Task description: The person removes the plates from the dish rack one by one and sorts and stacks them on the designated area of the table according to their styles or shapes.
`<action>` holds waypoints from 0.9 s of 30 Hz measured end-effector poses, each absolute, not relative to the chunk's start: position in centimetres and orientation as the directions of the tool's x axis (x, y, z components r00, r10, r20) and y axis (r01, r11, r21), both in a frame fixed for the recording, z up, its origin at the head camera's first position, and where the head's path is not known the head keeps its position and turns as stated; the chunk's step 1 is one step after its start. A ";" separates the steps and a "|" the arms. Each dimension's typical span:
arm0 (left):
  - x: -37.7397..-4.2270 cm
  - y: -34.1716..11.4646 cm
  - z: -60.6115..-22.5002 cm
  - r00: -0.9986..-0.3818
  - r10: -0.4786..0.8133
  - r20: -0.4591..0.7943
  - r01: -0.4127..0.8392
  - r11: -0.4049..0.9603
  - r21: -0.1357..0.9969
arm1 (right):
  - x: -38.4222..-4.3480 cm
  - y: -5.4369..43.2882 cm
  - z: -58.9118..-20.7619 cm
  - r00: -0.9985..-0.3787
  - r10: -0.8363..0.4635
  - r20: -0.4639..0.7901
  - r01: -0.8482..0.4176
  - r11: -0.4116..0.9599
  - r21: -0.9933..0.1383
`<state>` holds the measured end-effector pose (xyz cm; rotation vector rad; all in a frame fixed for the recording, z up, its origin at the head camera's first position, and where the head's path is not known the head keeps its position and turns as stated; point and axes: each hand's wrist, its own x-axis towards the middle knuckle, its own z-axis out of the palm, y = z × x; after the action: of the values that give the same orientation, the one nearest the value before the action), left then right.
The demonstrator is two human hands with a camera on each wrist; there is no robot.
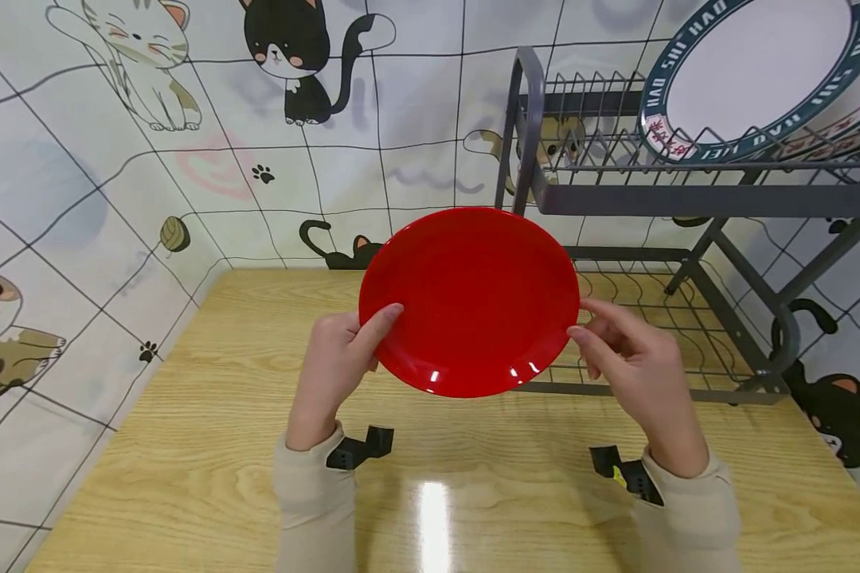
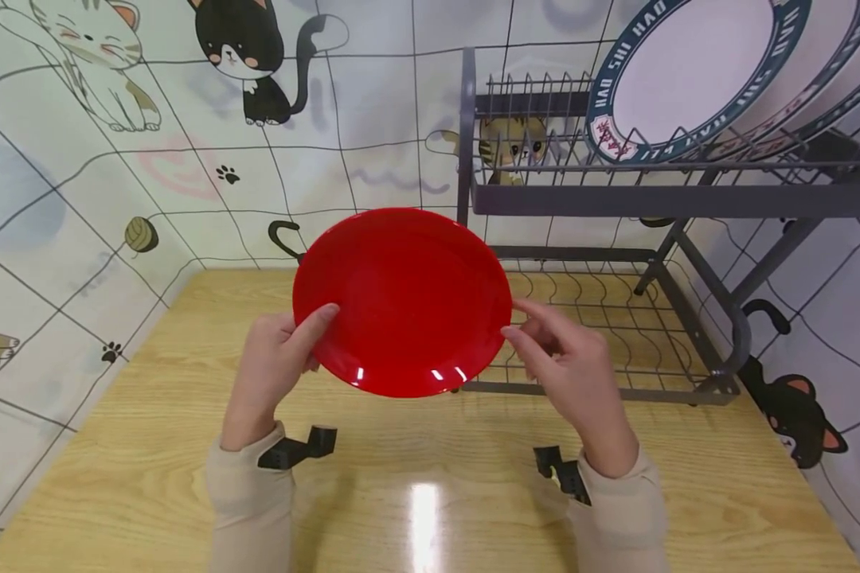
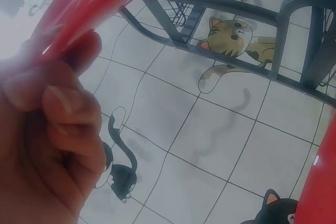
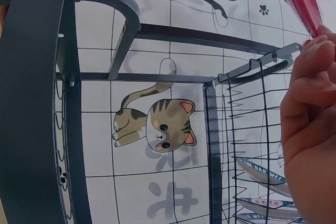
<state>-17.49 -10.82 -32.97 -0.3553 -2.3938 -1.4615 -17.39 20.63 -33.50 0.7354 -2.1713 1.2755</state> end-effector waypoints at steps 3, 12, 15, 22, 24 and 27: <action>-17.5 -11.0 -32.8 -0.926 0.026 0.376 0.351 0.424 0.835 | -17.3 20.5 -33.3 -0.747 -0.169 0.643 -0.647 0.406 -0.645; -17.6 -11.3 -32.5 -0.934 -0.018 0.357 0.322 0.388 0.864 | -17.1 20.4 -32.8 -0.702 -0.096 0.706 -0.682 0.375 -0.627; -17.7 -11.3 -32.5 -0.926 -0.035 0.376 0.335 0.384 0.861 | -17.0 20.5 -32.6 -0.667 -0.067 0.742 -0.708 0.366 -0.604; -18.1 -11.5 -33.1 -0.922 -0.094 0.375 0.322 0.351 0.879 | -16.1 20.6 -31.3 -0.622 0.089 0.778 -0.726 0.306 -0.616; -18.3 -11.6 -33.3 -0.925 -0.108 0.365 0.312 0.336 0.889 | -15.9 20.6 -31.0 -0.615 0.137 0.777 -0.718 0.310 -0.623; -18.5 -11.8 -33.8 -0.930 -0.138 0.340 0.285 0.312 0.906 | -15.9 20.9 -30.7 -0.597 0.191 0.779 -0.712 0.321 -0.625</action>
<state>-18.53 -11.78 -33.77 -0.1312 -2.2304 -1.6510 -15.90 20.95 -30.69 0.4667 -1.7697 1.3919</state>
